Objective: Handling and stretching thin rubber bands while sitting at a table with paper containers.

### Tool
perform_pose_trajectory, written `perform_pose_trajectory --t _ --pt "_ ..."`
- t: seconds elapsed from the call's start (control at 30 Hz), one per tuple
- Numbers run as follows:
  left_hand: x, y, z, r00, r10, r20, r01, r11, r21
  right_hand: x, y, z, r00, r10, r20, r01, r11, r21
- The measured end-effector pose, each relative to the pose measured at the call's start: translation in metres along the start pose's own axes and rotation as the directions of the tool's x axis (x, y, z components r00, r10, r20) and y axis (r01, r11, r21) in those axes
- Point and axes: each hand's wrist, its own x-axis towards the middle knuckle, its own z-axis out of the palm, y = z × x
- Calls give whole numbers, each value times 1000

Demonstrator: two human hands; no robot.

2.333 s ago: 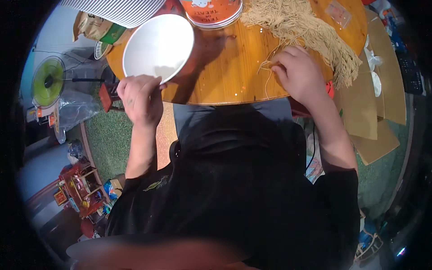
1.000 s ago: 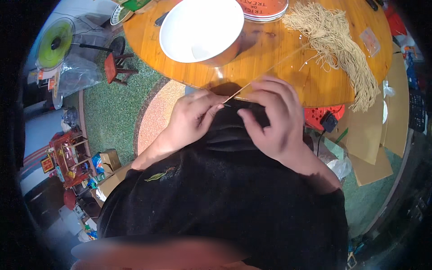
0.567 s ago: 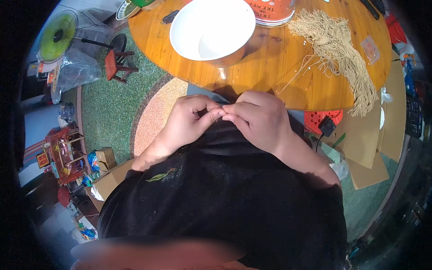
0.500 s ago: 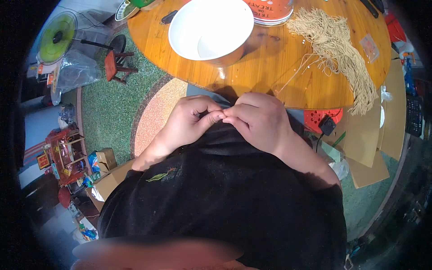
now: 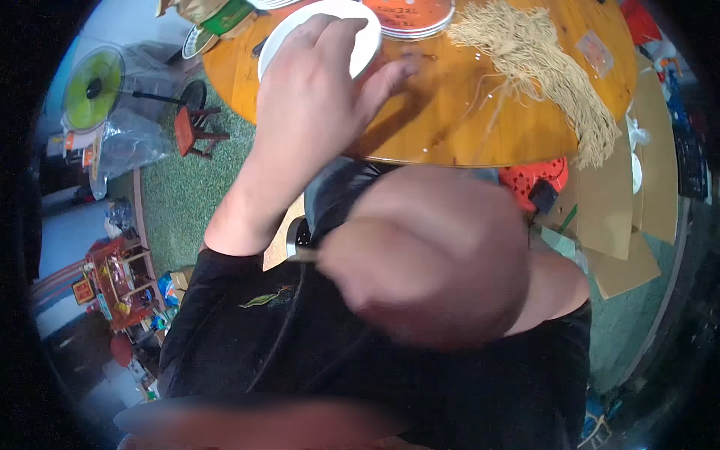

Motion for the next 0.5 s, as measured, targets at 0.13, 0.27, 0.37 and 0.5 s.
perform_pose_trajectory --t 0.13,0.27,0.37,0.5 --pt "17 -6 33 969 -90 232 51 985 167 22 -40 27 961 -196 -193 153 964 -217" --pt "-4 -27 25 922 -138 361 109 989 100 28 -62 3 980 198 12 -198 974 106" --pt "-21 -26 9 906 -100 412 81 995 63 4 -57 12 966 146 -211 -164 984 -68" --pt "-38 -25 -20 860 -203 468 232 973 -3 -11 -7 -9 982 -175 -67 167 979 -115"
